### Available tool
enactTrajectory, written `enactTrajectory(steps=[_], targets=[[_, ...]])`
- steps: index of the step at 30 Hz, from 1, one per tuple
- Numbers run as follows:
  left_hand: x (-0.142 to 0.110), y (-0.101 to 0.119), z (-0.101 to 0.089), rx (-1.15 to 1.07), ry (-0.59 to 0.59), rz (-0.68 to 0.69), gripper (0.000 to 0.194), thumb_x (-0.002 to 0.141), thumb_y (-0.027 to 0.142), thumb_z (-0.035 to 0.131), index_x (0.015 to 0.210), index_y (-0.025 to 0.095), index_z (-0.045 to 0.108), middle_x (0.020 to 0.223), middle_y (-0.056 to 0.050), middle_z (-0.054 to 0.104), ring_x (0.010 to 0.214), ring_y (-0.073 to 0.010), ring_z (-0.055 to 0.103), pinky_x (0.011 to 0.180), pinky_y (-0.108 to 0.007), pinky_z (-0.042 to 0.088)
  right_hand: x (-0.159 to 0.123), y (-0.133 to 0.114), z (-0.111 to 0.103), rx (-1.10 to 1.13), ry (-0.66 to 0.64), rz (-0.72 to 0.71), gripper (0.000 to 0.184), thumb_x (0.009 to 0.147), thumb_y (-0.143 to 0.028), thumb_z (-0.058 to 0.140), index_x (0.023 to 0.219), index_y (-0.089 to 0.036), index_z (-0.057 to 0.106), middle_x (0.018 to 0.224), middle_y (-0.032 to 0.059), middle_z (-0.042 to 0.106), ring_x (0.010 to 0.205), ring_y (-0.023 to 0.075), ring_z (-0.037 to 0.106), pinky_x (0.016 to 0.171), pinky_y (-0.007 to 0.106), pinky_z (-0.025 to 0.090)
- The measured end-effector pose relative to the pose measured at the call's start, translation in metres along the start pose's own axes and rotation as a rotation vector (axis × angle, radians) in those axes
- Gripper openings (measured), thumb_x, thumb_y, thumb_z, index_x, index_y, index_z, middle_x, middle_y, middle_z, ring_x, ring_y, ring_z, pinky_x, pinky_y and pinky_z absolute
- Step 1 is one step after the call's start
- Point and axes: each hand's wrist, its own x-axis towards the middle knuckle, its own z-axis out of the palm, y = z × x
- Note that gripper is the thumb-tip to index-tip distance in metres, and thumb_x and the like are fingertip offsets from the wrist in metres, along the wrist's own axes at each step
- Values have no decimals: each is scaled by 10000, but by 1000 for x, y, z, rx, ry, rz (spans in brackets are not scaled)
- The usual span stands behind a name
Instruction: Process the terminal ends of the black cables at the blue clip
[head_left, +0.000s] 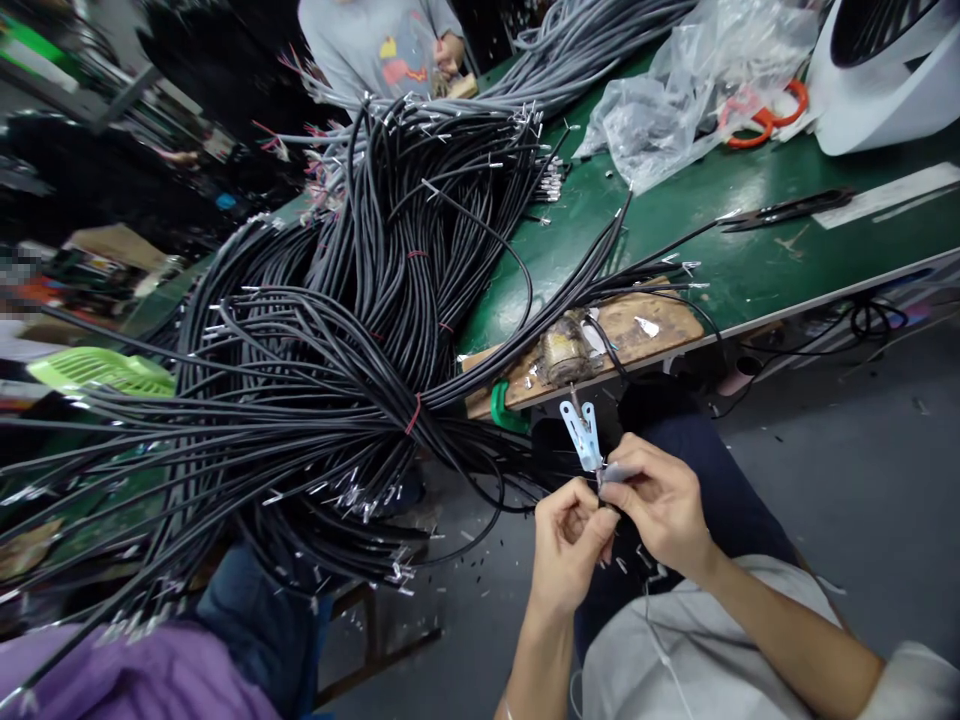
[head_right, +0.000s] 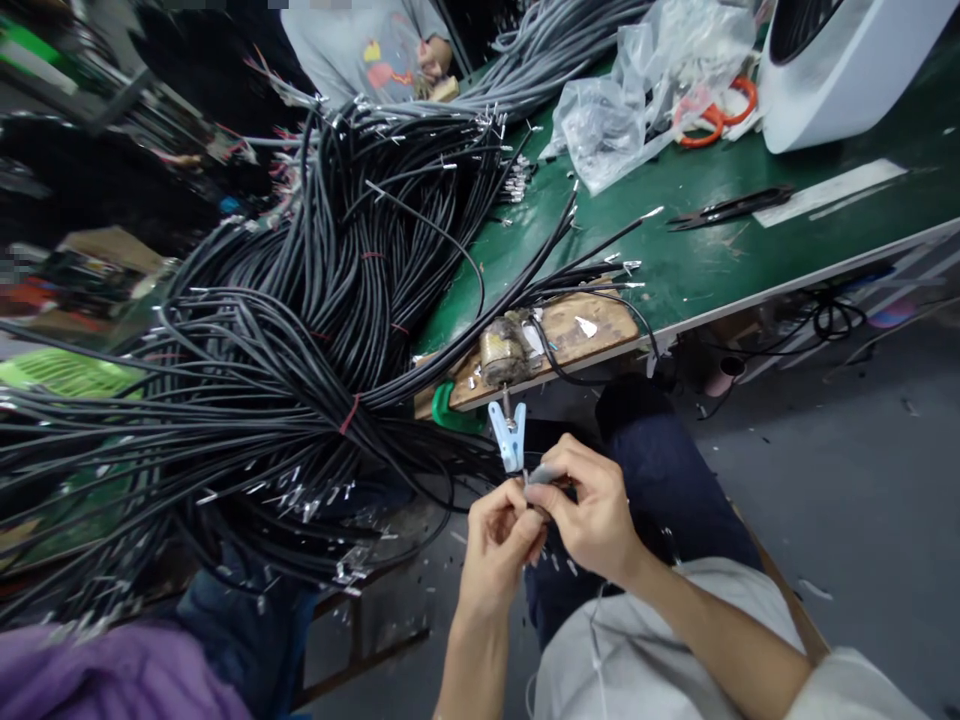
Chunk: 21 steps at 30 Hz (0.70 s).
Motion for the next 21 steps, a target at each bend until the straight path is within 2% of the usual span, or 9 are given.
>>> enactTrajectory(steps=[2,3,5,8,11,13,17,19,21], targets=[[1,1,-1,8,19,-17,370,814,408,667,617,157,480,486,59,452,355,-21,334,371,-159,247,0,-3,-2,-137,24,-133,109,812,-166,641,708,-171,613,726,32,574,712,149,503,662,293,421],[2,3,-3,21,19,-18,367,819,424,655,621,151,508,507,49,474,349,-19,324,360,-163,233,1,-4,-4,-131,-11,-108,112,826,-187,632,717,-168,611,727,34,575,705,148,499,661,294,421],[3,10,-6,80,2,29,365,812,452,651,633,143,573,570,17,527,382,-35,362,371,-178,257,5,-4,-9,34,-182,106,187,839,-312,638,740,-160,592,697,20,546,637,128,481,593,271,408],[5,22,-12,259,-27,215,292,787,398,691,644,150,635,619,-10,548,541,-96,473,488,-209,356,17,-4,-21,322,-543,488,380,779,-507,667,753,-141,568,620,-28,466,519,77,398,478,219,329],[7,31,-13,475,6,332,202,780,284,706,643,157,631,624,-11,543,603,-121,487,532,-225,357,36,-9,-33,241,-715,597,383,746,-487,706,743,-126,581,621,-32,488,540,70,414,502,207,337],[5,34,-11,592,54,369,173,775,222,705,640,157,617,617,-4,534,589,-119,473,522,-229,336,52,-15,-36,97,-665,565,356,735,-460,720,756,-123,605,647,-20,541,573,81,457,533,213,364],[-1,36,-9,612,110,454,136,755,159,711,662,165,612,622,2,541,589,-119,472,532,-230,343,75,-22,-25,-105,-407,427,394,766,-498,670,654,-124,620,569,-26,521,537,83,431,508,219,332],[-4,38,-9,555,147,488,144,746,148,715,662,170,601,628,6,542,594,-120,475,546,-231,360,80,-22,-14,-111,-365,400,449,759,-526,666,568,-126,595,507,-39,460,498,73,380,472,219,284],[-4,39,-9,498,190,499,158,743,150,716,652,171,589,627,12,525,592,-116,469,550,-230,365,80,-20,-4,11,-373,440,477,730,-559,680,551,-125,593,488,-44,441,476,67,364,453,215,270]])
